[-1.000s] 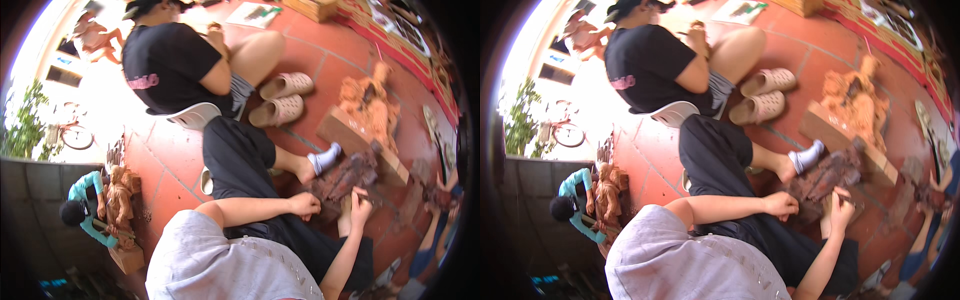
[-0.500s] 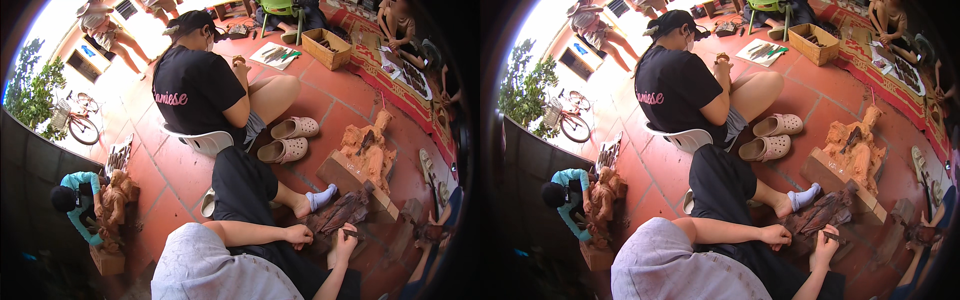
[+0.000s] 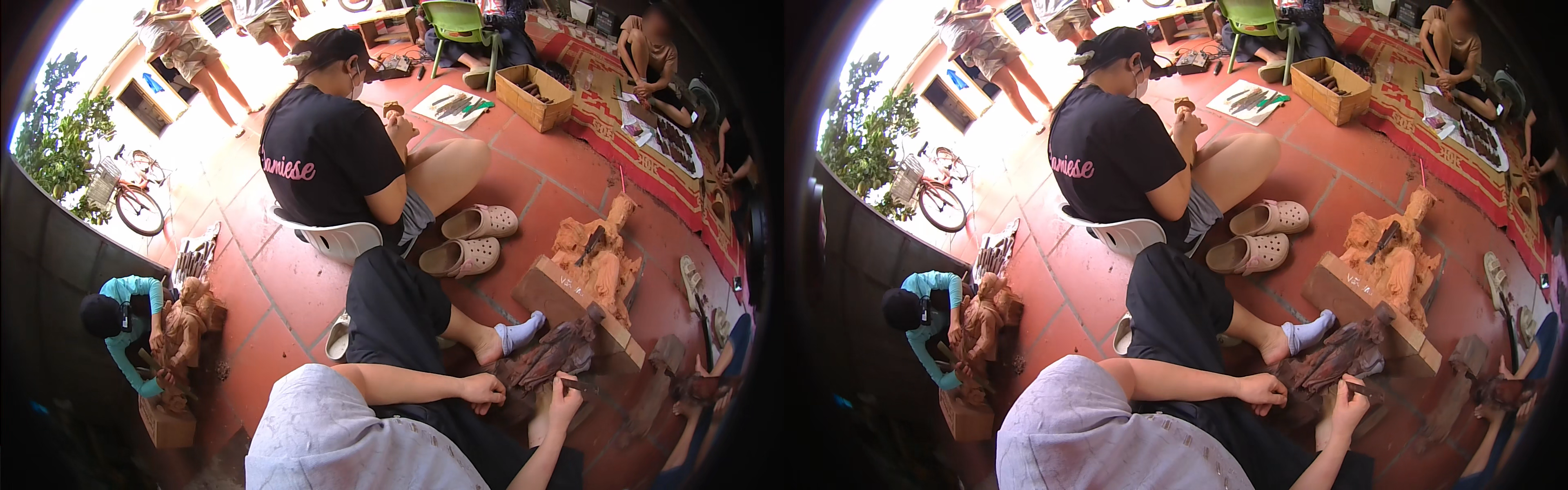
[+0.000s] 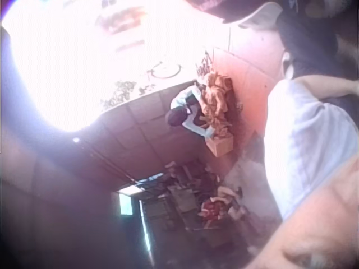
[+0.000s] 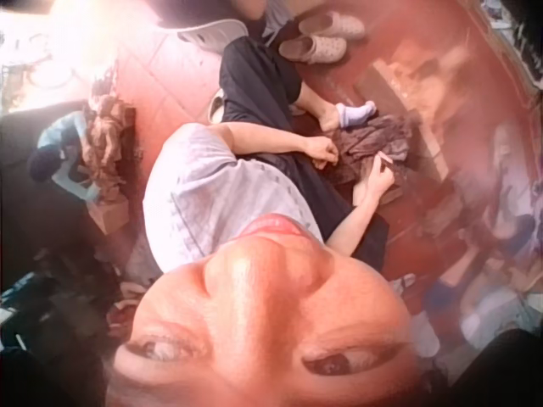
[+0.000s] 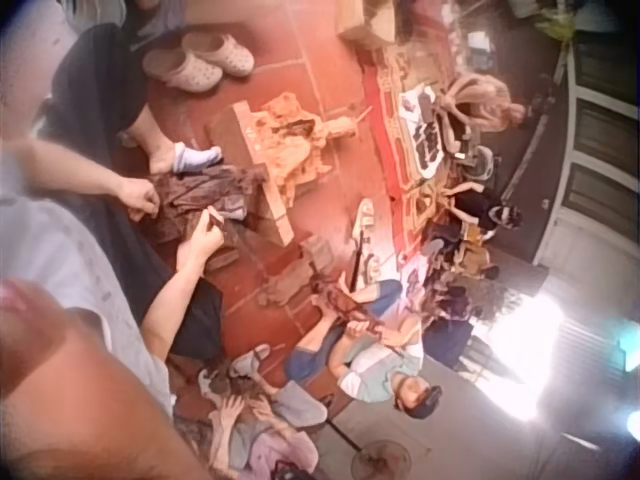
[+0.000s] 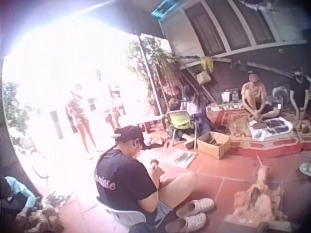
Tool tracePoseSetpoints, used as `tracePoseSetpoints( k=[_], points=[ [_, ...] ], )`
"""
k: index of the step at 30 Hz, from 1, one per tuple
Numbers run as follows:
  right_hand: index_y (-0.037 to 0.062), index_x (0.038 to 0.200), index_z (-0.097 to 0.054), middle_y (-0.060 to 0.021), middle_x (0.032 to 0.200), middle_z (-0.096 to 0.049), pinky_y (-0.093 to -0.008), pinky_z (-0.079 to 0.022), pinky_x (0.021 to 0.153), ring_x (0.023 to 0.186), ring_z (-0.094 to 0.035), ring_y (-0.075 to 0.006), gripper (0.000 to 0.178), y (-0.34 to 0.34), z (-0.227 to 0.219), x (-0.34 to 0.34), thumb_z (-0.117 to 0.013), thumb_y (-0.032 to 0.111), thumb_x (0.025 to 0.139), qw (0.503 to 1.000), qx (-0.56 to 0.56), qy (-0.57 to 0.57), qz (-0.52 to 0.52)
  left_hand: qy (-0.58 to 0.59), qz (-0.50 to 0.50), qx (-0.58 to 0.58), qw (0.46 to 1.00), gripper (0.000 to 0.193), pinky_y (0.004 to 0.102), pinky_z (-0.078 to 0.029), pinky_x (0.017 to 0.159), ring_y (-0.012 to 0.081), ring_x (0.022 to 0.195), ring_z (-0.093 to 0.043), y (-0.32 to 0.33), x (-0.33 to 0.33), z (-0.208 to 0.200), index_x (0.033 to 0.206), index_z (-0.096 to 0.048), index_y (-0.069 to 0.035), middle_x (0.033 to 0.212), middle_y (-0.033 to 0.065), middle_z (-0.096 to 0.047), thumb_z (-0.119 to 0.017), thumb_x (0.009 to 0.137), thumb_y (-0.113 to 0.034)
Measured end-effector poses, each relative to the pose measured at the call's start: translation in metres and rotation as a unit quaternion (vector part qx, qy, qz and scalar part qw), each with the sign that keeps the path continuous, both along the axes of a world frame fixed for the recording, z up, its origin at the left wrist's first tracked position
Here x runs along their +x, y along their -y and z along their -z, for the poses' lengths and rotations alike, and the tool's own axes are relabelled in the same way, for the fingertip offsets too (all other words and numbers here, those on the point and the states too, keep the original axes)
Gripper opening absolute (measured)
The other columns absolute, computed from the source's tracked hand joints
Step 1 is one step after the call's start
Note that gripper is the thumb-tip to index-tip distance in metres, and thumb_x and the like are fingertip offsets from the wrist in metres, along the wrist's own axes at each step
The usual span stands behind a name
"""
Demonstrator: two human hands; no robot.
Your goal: The person carves a piece of wood using a small knife while sitting on the floor. They hold the wood with one hand and use the knife with the other to shape the surface.
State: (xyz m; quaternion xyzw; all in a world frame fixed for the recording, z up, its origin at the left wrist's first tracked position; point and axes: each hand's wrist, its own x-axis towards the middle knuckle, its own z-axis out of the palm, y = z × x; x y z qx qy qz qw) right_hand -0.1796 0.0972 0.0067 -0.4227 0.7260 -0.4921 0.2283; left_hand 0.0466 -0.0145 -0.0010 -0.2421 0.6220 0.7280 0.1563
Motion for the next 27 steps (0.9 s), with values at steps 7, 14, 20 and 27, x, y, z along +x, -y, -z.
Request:
tracePoseSetpoints(
  k=[7,14,20,27],
  points=[
    [-0.0024,0.096,-0.067,-0.0098,0.094,-0.068,-0.0303,-0.050,0.079,0.086,-0.062,-0.0169,0.012,0.001,-0.010,0.008,-0.066,0.008,0.089,0.987,-0.046,-0.149,-0.048,-0.006,-0.006,0.006,1.000,0.032,0.0289,-0.055,0.051,0.0165,0.056,-0.067,0.000,0.000,0.004,0.106,-0.064,-0.002,0.065,0.0092,-0.068,-0.044,0.101,-0.027],
    [-0.0027,0.095,-0.067,-0.0102,0.095,-0.069,-0.0308,-0.050,0.077,0.085,-0.063,-0.0170,0.017,-0.004,0.000,0.004,-0.069,0.010,0.085,1.000,0.001,-0.012,0.011,-0.012,-0.013,0.009,1.000,0.032,0.0284,-0.054,0.051,0.0163,0.055,-0.066,-0.005,0.003,0.008,0.106,-0.064,-0.003,0.064,0.0087,-0.067,-0.045,0.101,-0.028],
    [-0.0011,0.089,-0.066,-0.0137,0.104,-0.065,-0.0365,-0.049,0.084,0.092,-0.063,-0.0267,0.013,-0.004,0.006,-0.005,-0.072,0.007,0.080,1.000,0.024,-0.003,0.007,-0.009,0.003,0.007,1.000,0.031,0.0288,-0.053,0.049,0.0165,0.055,-0.067,0.000,0.000,0.006,0.107,-0.062,-0.004,0.065,0.0090,-0.068,-0.044,0.101,-0.028],
    [-0.0018,0.093,-0.065,-0.0129,0.104,-0.066,-0.0347,-0.049,0.083,0.094,-0.062,-0.0244,0.014,0.002,-0.013,0.012,-0.070,0.007,0.083,0.999,-0.004,-0.042,-0.006,-0.018,0.008,-0.003,1.000,0.031,0.0284,-0.053,0.050,0.0169,0.055,-0.067,0.002,0.000,0.003,0.106,-0.062,-0.003,0.065,0.0091,-0.068,-0.043,0.101,-0.027]
  ],
)
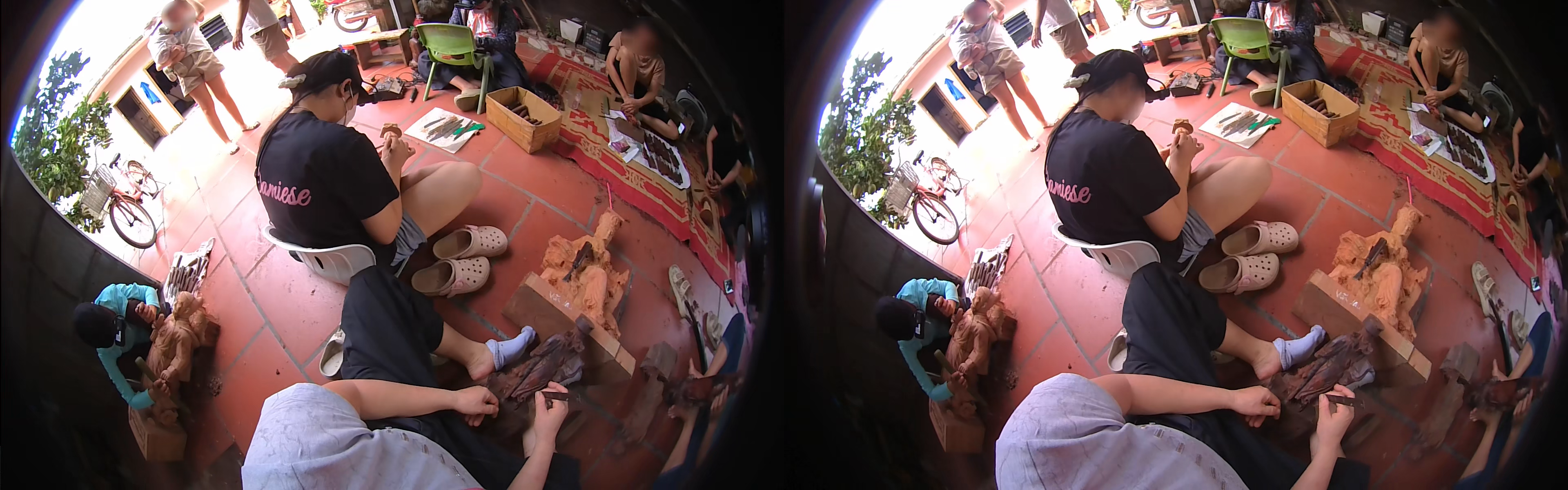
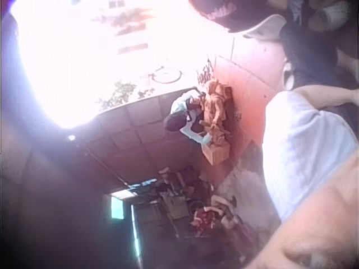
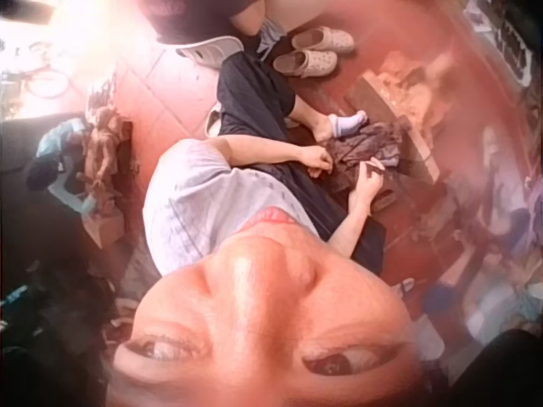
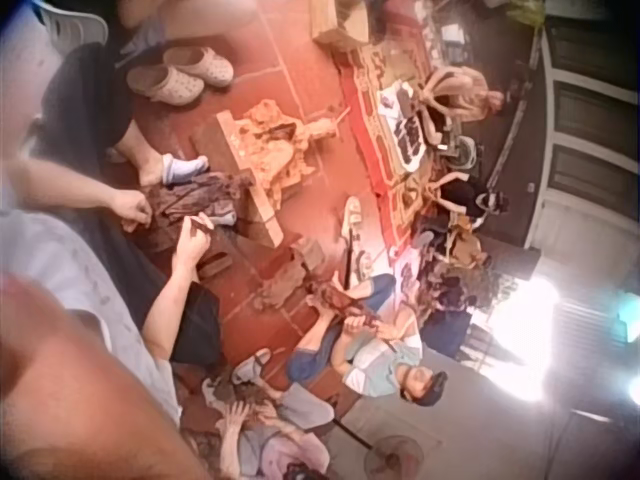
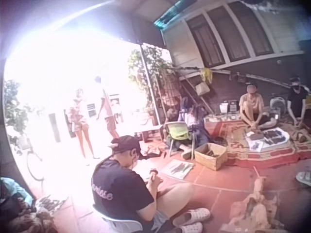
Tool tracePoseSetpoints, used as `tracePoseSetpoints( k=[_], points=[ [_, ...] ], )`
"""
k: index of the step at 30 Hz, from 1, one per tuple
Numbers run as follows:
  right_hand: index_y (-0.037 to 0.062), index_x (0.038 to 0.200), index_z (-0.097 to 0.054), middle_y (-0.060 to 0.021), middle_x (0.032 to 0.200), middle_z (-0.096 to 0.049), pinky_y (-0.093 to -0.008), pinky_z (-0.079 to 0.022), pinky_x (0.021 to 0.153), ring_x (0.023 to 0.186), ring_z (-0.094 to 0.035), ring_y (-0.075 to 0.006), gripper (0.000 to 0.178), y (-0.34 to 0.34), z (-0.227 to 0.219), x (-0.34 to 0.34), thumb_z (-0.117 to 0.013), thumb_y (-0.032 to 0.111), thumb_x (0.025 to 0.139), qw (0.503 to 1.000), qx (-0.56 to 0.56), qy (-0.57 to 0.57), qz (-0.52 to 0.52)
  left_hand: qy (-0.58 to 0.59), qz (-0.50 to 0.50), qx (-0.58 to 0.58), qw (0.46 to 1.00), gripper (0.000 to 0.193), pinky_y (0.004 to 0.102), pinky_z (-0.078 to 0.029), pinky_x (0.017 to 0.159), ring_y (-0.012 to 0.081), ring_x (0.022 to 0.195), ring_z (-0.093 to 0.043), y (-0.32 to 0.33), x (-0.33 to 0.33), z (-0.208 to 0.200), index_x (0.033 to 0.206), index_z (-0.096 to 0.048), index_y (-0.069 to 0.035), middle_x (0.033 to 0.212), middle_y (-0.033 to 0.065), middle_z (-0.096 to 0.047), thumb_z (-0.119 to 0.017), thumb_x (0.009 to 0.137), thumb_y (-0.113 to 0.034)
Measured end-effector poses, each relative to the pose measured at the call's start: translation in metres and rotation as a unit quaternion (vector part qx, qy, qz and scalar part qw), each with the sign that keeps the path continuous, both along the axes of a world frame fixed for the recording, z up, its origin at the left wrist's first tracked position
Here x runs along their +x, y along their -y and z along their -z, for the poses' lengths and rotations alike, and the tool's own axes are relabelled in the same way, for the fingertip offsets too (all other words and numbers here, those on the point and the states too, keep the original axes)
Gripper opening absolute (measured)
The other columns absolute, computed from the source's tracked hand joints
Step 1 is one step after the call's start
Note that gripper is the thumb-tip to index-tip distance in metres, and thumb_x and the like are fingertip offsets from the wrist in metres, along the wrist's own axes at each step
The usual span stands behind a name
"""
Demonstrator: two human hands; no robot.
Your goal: The person carves a piece of wood using a small knife while sitting on the floor. They hold the wood with one hand and use the knife with the other to shape the surface.
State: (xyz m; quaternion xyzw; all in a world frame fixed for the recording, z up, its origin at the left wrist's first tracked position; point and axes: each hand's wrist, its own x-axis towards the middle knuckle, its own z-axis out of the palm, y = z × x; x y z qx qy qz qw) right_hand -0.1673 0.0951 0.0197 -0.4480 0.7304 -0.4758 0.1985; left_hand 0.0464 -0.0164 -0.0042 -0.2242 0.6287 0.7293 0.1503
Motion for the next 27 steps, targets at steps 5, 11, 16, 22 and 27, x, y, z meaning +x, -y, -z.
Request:
tracePoseSetpoints(
  k=[5,11,16,22,27],
  points=[
    [-0.0025,0.094,-0.065,-0.0113,0.103,-0.067,-0.0331,-0.049,0.083,0.092,-0.062,-0.0220,0.014,-0.005,0.005,-0.003,-0.069,0.007,0.085,0.999,0.015,0.034,0.015,-0.001,-0.007,0.010,1.000,0.032,0.0285,-0.053,0.049,0.0167,0.055,-0.066,-0.003,0.000,0.007,0.106,-0.063,-0.003,0.065,0.0090,-0.067,-0.043,0.102,-0.027],
    [-0.0018,0.098,-0.066,-0.0121,0.098,-0.067,-0.0330,-0.050,0.078,0.086,-0.063,-0.0235,0.016,-0.004,0.010,-0.006,-0.069,0.006,0.084,0.999,0.010,-0.003,0.037,0.002,-0.012,0.018,1.000,0.030,0.0286,-0.054,0.050,0.0165,0.055,-0.067,-0.003,0.002,0.001,0.106,-0.064,-0.003,0.064,0.0083,-0.066,-0.044,0.101,-0.026],
    [-0.0010,0.097,-0.062,-0.0083,0.096,-0.064,-0.0321,-0.050,0.076,0.085,-0.062,-0.0193,0.011,-0.013,0.006,-0.009,-0.065,0.006,0.089,0.991,-0.019,0.121,0.058,0.006,0.000,-0.004,1.000,0.030,0.0287,-0.054,0.051,0.0168,0.056,-0.067,-0.001,-0.001,-0.005,0.106,-0.063,-0.003,0.065,0.0086,-0.068,-0.044,0.101,-0.026],
    [0.0010,0.089,-0.056,-0.0131,0.103,-0.059,-0.0392,-0.047,0.085,0.097,-0.058,-0.0284,0.011,0.008,-0.009,0.002,-0.066,0.003,0.085,0.999,-0.050,-0.011,0.018,0.000,-0.003,0.011,1.000,0.029,0.0283,-0.054,0.051,0.0166,0.056,-0.067,-0.004,0.002,0.005,0.106,-0.063,-0.004,0.065,0.0084,-0.067,-0.044,0.101,-0.025],
    [0.0000,0.083,-0.058,-0.0139,0.115,-0.055,-0.0396,-0.048,0.082,0.097,-0.058,-0.0302,0.013,0.023,-0.014,0.024,-0.070,0.004,0.080,0.996,-0.018,-0.084,0.003,0.010,-0.005,0.011,1.000,0.028,0.0282,-0.054,0.051,0.0162,0.055,-0.066,-0.001,0.002,-0.002,0.106,-0.063,-0.005,0.065,0.0085,-0.067,-0.044,0.101,-0.025]
  ],
)
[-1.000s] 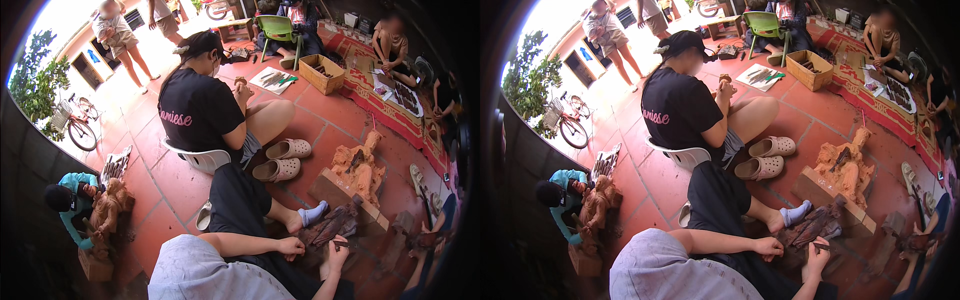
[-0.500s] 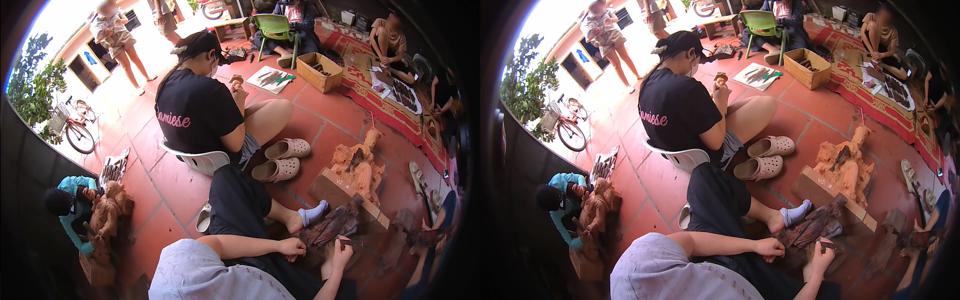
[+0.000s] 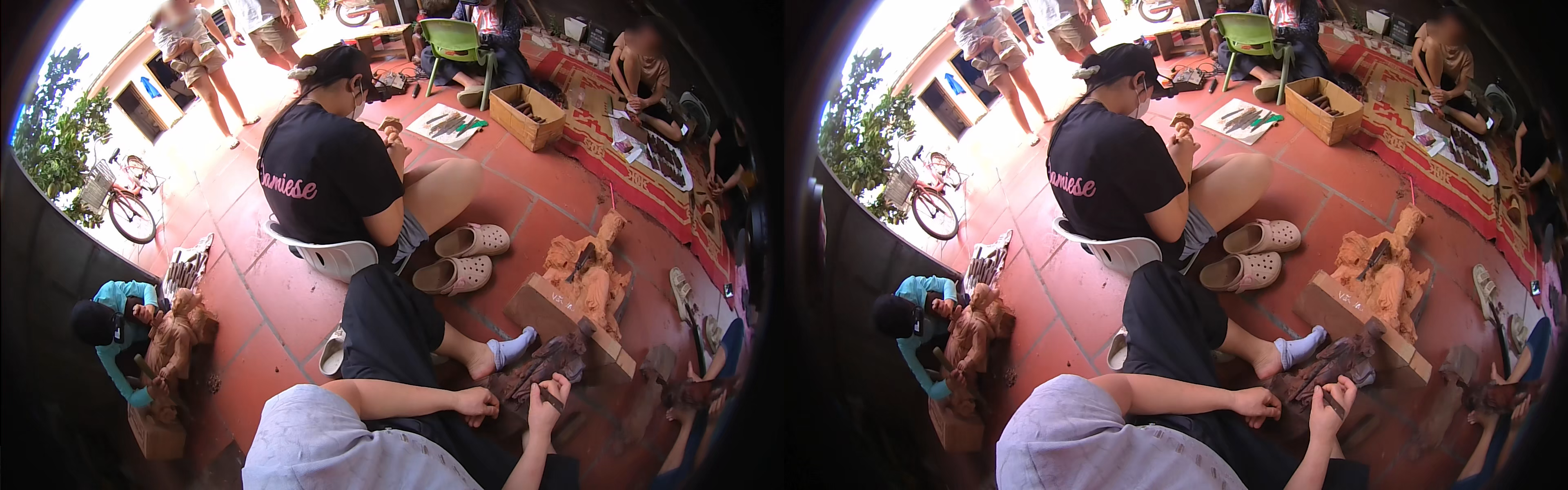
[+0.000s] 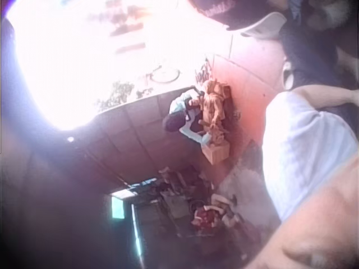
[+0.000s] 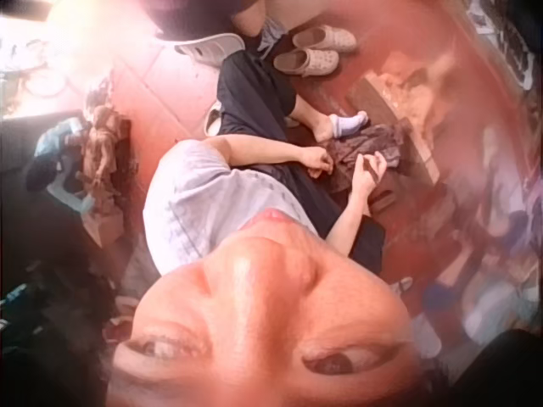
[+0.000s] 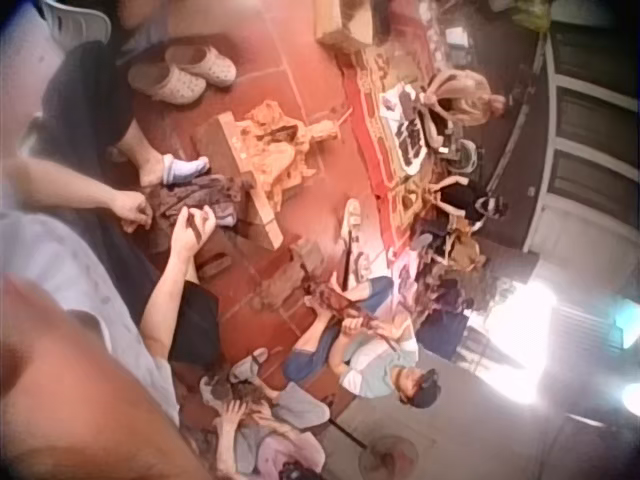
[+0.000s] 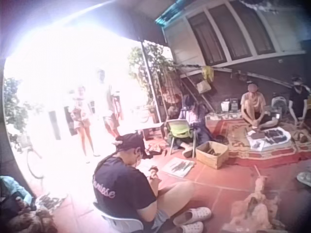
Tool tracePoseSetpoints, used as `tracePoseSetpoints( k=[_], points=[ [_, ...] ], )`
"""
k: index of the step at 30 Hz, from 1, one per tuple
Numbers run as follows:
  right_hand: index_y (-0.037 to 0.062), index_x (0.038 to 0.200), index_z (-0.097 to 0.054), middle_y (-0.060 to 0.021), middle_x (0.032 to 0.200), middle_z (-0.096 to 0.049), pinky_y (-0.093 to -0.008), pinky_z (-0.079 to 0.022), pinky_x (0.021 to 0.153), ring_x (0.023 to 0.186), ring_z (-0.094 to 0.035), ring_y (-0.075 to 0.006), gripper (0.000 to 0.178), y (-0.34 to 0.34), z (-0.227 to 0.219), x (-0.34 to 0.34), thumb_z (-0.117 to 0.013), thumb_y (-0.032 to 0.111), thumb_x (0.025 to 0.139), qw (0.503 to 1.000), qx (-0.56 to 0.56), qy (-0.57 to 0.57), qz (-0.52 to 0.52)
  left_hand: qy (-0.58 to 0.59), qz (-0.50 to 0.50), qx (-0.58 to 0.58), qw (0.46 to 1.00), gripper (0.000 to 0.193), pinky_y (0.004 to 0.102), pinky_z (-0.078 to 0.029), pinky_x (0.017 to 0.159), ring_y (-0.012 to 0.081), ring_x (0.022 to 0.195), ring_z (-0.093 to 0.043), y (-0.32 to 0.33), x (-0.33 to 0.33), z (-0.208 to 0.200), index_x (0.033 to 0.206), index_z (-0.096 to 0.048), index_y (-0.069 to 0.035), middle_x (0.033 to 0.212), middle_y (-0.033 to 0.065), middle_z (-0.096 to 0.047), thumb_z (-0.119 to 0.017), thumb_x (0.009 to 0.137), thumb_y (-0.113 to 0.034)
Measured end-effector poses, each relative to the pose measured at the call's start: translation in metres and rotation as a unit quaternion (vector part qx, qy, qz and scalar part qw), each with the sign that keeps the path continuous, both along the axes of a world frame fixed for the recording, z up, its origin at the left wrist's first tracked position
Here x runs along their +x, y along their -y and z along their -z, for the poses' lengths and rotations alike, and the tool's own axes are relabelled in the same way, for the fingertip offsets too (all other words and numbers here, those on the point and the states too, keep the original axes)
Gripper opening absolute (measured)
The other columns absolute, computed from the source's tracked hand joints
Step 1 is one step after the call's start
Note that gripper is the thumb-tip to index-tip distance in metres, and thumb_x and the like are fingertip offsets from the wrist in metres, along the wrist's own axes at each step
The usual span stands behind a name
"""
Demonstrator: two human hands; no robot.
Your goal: The person carves a piece of wood using a small knife while sitting on the floor. They hold the wood with one hand and use the knife with the other to shape the surface.
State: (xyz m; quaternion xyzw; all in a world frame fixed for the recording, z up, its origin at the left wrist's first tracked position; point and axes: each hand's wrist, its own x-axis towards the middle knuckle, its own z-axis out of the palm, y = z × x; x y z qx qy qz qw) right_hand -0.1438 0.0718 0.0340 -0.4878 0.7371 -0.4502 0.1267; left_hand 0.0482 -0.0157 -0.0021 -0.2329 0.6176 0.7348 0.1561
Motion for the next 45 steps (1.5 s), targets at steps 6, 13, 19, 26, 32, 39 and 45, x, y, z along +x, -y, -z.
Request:
tracePoseSetpoints(
  k=[6,13,19,26,32,39,45],
  points=[
    [-0.0006,0.082,-0.059,-0.0163,0.113,-0.060,-0.0391,-0.049,0.083,0.097,-0.060,-0.0312,0.012,0.000,-0.006,-0.013,-0.070,0.002,0.079,0.999,0.008,0.026,0.031,-0.018,0.003,-0.005,1.000,0.028,0.0280,-0.053,0.050,0.0162,0.054,-0.066,-0.001,0.002,0.005,0.106,-0.063,-0.005,0.064,0.0084,-0.067,-0.044,0.102,-0.025],
    [-0.0015,0.082,-0.061,-0.0178,0.118,-0.058,-0.0402,-0.048,0.087,0.096,-0.061,-0.0316,0.012,0.008,-0.011,-0.017,-0.072,0.002,0.077,0.999,0.026,0.017,0.009,-0.014,0.004,-0.007,1.000,0.029,0.0274,-0.053,0.049,0.0158,0.054,-0.066,0.007,-0.007,0.003,0.106,-0.062,-0.004,0.063,0.0083,-0.066,-0.043,0.102,-0.025],
    [-0.0007,0.085,-0.064,-0.0197,0.113,-0.062,-0.0439,-0.047,0.091,0.099,-0.059,-0.0350,0.015,-0.001,0.005,-0.010,-0.073,0.005,0.076,0.999,-0.001,0.031,0.005,-0.009,0.012,0.003,1.000,0.030,0.0275,-0.053,0.048,0.0150,0.054,-0.066,-0.001,0.002,0.006,0.107,-0.062,-0.004,0.063,0.0072,-0.066,-0.042,0.102,-0.026],
    [-0.0031,0.088,-0.063,-0.0185,0.105,-0.066,-0.0423,-0.048,0.088,0.097,-0.062,-0.0346,0.011,0.004,-0.007,-0.020,-0.067,0.006,0.084,0.999,-0.009,0.029,0.021,-0.025,0.003,-0.002,1.000,0.029,0.0279,-0.052,0.048,0.0157,0.053,-0.065,-0.002,-0.004,0.008,0.107,-0.061,-0.004,0.064,0.0082,-0.067,-0.043,0.101,-0.025],
    [-0.0012,0.086,-0.064,-0.0184,0.117,-0.059,-0.0414,-0.048,0.088,0.097,-0.061,-0.0345,0.014,0.002,0.000,-0.002,-0.070,0.010,0.082,0.998,-0.012,-0.060,-0.015,-0.008,0.006,-0.005,1.000,0.029,0.0276,-0.052,0.048,0.0154,0.054,-0.066,-0.003,0.000,0.003,0.106,-0.061,-0.004,0.064,0.0081,-0.067,-0.042,0.101,-0.026],
    [-0.0015,0.087,-0.064,-0.0171,0.114,-0.061,-0.0405,-0.049,0.085,0.098,-0.061,-0.0321,0.014,0.005,0.008,-0.016,-0.069,0.011,0.085,0.997,-0.003,0.066,0.045,-0.012,0.003,-0.005,1.000,0.027,0.0276,-0.053,0.049,0.0156,0.053,-0.066,-0.002,-0.001,0.003,0.106,-0.062,-0.005,0.064,0.0080,-0.067,-0.044,0.101,-0.025],
    [-0.0018,0.088,-0.064,-0.0183,0.114,-0.061,-0.0430,-0.046,0.091,0.100,-0.059,-0.0350,0.013,0.006,0.000,-0.007,-0.069,0.011,0.085,0.999,-0.009,-0.045,-0.004,-0.002,0.005,0.001,1.000,0.027,0.0277,-0.053,0.048,0.0156,0.052,-0.066,-0.004,-0.001,0.003,0.105,-0.062,-0.004,0.064,0.0083,-0.067,-0.044,0.101,-0.024]
  ],
)
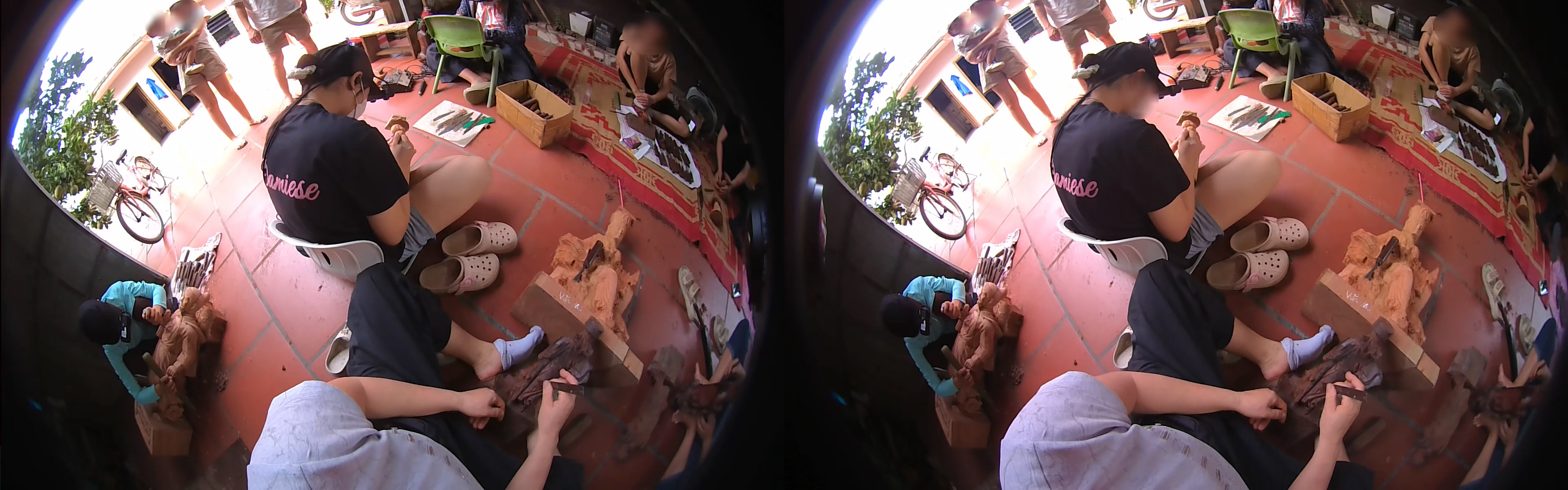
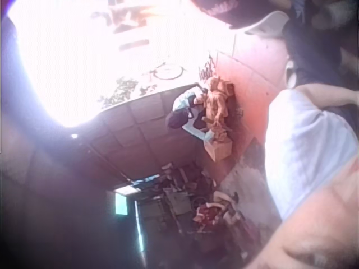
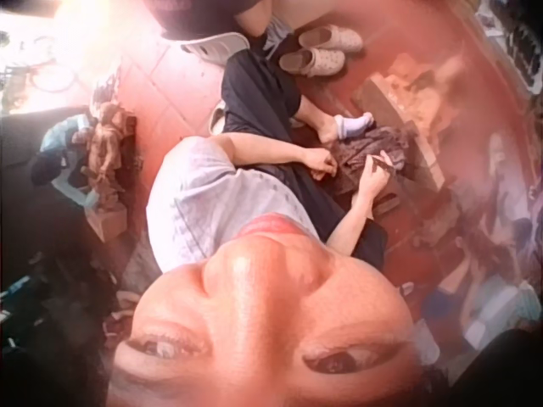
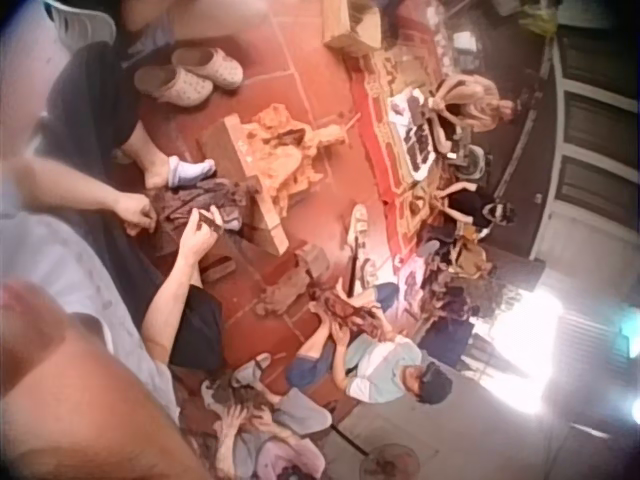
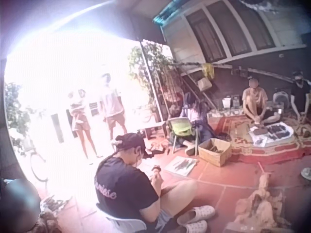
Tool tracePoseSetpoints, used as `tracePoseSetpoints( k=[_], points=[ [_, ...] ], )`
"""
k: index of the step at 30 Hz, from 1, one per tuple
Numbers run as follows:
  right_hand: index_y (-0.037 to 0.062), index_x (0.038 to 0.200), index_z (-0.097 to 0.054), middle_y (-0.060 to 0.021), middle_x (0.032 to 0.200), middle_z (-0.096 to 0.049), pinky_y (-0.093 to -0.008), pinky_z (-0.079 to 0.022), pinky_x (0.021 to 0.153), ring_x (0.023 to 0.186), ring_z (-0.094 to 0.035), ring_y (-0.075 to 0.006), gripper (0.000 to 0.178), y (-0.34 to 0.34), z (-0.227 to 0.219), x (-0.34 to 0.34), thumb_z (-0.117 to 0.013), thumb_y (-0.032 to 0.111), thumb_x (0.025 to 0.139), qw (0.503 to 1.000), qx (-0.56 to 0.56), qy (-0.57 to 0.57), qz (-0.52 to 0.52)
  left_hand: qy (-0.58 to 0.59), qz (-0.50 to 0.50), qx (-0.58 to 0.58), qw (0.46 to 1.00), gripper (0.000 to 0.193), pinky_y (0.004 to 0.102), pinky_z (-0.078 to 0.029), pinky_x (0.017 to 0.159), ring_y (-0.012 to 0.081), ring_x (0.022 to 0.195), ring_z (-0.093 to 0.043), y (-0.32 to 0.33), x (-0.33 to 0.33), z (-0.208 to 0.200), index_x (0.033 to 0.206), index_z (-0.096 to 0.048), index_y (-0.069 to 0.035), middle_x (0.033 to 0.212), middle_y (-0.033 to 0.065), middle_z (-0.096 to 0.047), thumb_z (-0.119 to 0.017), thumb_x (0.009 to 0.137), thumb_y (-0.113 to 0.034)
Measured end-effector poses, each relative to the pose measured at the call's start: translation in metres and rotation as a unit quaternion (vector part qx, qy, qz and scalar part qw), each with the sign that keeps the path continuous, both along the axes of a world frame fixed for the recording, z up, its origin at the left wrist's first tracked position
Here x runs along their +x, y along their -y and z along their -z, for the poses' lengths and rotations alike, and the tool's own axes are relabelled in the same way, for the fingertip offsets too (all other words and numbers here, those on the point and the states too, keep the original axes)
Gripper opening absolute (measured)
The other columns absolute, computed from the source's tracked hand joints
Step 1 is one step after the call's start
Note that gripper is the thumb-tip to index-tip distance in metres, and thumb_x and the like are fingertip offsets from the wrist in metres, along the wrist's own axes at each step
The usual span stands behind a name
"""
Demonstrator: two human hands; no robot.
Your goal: The person carves a piece of wood using a small knife while sitting on the floor. They hold the wood with one hand and use the knife with the other to shape the surface.
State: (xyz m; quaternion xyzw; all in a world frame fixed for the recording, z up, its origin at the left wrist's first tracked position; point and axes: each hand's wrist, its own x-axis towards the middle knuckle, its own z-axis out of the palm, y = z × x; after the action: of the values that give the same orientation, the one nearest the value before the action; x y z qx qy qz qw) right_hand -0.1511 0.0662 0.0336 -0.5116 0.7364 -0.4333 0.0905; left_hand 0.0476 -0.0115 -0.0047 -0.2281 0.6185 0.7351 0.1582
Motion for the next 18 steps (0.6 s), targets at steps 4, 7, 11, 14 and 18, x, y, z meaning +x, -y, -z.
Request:
tracePoseSetpoints(
  k=[4,7,11,14,18],
  points=[
    [-0.0034,0.087,-0.063,-0.0174,0.108,-0.064,-0.0427,-0.047,0.090,0.100,-0.061,-0.0347,0.013,0.000,0.004,-0.002,-0.067,0.010,0.087,0.994,0.003,0.097,0.048,-0.009,0.001,-0.001,1.000,0.027,0.0277,-0.053,0.048,0.0159,0.052,-0.066,0.002,0.000,0.004,0.104,-0.062,-0.004,0.064,0.0083,-0.067,-0.043,0.101,-0.023],
    [-0.0013,0.087,-0.065,-0.0204,0.118,-0.058,-0.0457,-0.046,0.091,0.106,-0.057,-0.0365,0.014,-0.001,0.002,0.007,-0.070,0.011,0.083,0.999,-0.007,0.033,0.002,-0.003,0.004,-0.010,1.000,0.028,0.0280,-0.053,0.048,0.0162,0.052,-0.066,0.003,0.000,-0.003,0.105,-0.062,-0.004,0.064,0.0083,-0.067,-0.043,0.101,-0.024],
    [-0.0014,0.086,-0.065,-0.0181,0.117,-0.059,-0.0433,-0.045,0.092,0.103,-0.057,-0.0344,0.014,0.000,0.000,0.001,-0.071,0.011,0.082,1.000,0.008,-0.020,-0.020,0.004,0.006,-0.014,1.000,0.029,0.0281,-0.054,0.049,0.0166,0.053,-0.066,0.004,-0.001,-0.006,0.105,-0.063,-0.004,0.064,0.0087,-0.067,-0.043,0.101,-0.024],
    [-0.0032,0.091,-0.063,-0.0173,0.107,-0.065,-0.0398,-0.049,0.086,0.095,-0.062,-0.0327,0.014,0.003,0.004,-0.011,-0.068,0.010,0.088,0.994,-0.010,0.090,0.056,-0.017,0.006,-0.015,1.000,0.029,0.0285,-0.054,0.049,0.0170,0.053,-0.066,0.003,-0.002,-0.003,0.106,-0.063,-0.003,0.065,0.0092,-0.068,-0.043,0.101,-0.024],
    [-0.0026,0.088,-0.063,-0.0182,0.114,-0.062,-0.0414,-0.048,0.089,0.101,-0.061,-0.0331,0.013,-0.002,0.001,0.002,-0.069,0.009,0.085,1.000,-0.008,0.017,0.010,-0.010,-0.002,-0.012,1.000,0.029,0.0285,-0.054,0.049,0.0171,0.053,-0.066,0.002,-0.001,-0.002,0.105,-0.063,-0.003,0.065,0.0096,-0.068,-0.044,0.101,-0.024]
  ],
)
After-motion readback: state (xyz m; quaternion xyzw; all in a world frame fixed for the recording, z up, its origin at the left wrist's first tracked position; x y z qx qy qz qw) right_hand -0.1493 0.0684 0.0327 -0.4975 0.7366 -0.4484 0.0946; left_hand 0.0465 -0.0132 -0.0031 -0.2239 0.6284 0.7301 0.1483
